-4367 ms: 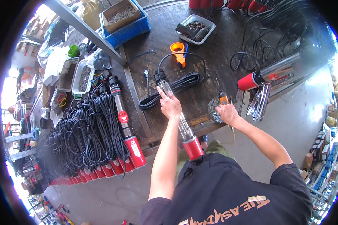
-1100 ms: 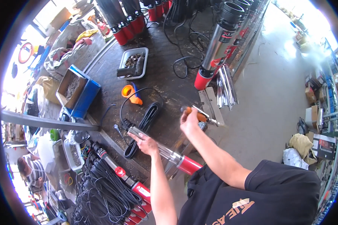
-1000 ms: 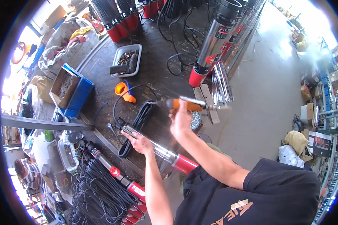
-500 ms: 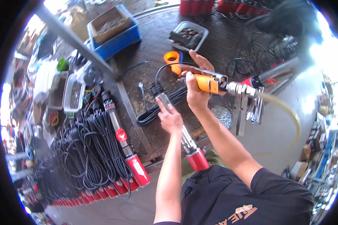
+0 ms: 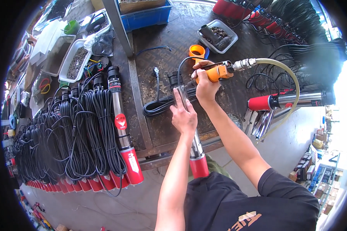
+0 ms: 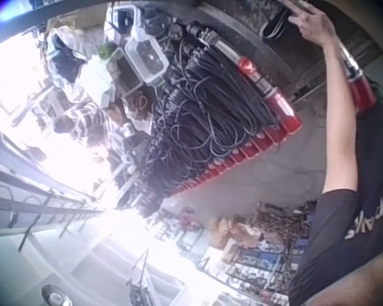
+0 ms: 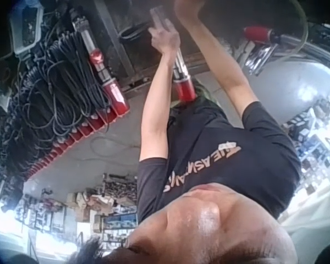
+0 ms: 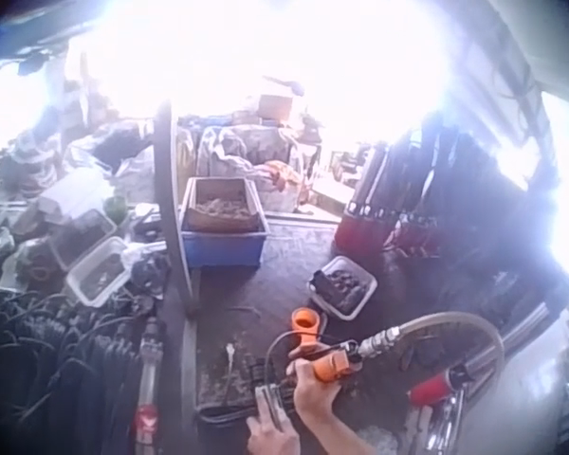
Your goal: The person assembles water pumps by securing metal components and attaching black cable bundles using a pneumatic screwdriver.
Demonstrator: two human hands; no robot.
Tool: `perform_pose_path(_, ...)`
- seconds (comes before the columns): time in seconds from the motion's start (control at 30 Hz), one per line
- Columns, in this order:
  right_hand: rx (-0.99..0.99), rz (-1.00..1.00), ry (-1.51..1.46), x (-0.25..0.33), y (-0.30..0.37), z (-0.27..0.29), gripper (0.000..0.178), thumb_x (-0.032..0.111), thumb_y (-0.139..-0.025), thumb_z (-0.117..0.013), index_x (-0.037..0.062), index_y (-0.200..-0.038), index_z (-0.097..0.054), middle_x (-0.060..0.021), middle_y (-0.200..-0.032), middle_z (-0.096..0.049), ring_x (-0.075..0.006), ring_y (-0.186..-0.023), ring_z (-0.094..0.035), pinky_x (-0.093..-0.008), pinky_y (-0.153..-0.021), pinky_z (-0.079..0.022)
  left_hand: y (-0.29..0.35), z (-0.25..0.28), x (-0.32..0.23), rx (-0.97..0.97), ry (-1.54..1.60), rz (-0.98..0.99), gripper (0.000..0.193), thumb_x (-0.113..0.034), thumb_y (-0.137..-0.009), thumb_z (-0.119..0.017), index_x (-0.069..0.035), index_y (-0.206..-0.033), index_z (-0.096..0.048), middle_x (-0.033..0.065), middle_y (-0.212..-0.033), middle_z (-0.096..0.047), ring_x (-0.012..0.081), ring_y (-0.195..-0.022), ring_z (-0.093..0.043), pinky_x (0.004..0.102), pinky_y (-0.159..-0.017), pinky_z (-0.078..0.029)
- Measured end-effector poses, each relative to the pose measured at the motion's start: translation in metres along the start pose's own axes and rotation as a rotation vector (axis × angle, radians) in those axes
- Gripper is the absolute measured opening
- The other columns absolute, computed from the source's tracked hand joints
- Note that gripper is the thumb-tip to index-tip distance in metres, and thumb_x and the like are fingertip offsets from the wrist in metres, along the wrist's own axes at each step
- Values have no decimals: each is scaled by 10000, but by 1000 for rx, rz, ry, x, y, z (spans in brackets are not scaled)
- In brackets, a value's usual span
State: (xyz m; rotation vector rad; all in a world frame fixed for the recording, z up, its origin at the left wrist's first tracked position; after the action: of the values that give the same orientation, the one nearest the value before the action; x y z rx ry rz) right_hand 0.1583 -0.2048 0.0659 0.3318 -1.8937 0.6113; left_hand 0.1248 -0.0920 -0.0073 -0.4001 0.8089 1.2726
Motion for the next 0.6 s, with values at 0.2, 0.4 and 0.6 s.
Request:
perform_pose_path(0.2, -20, 2, -31, -7, -2, 1, 185, -38, -883, -547, 29, -1053, -571, -77, -921, -649, -128, -682, -611, -250, -664, -519, -1, 0, 1, 2, -18, -12, 682, -353, -997, -507, -291, -1608, -212, 209, -955, -570, 384, -732, -657, 471, -670, -571)
perform_pose_path(0.4, -38, -8, -57, -11, -1, 2, 188, -50, -878, -540, 29, -1046, -570, -82, -918, -647, -134, -680, -609, -258, -672, -525, -1, -2, 0, 2, -32, -9, 678, -358, -1000, -504, -288, -1609, -213, 201, -943, -569, 373, -720, -654, 460, -653, -570)
perform_pose_path(0.6, -11, -4, -76, -11, 2, 5, 189, -67, -871, -536, 28, -1030, -572, -85, -895, -644, -140, -685, -609, -269, -684, -531, 0, -2, 0, 9, -47, -8, 689, -360, -1002, -501, -283, -1613, -193, 201, -943, -559, 368, -705, -647, 459, -640, -562)
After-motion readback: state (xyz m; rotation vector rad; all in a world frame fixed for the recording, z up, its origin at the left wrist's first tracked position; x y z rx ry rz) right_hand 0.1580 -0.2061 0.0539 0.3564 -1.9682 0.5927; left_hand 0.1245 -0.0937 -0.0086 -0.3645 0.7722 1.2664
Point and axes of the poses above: each hand's wrist, its own y-axis away from the middle knuckle, its own z-axis out of the back of the hand, x = y × z, the point moved 2 cm from there along -y, towards the middle knuckle
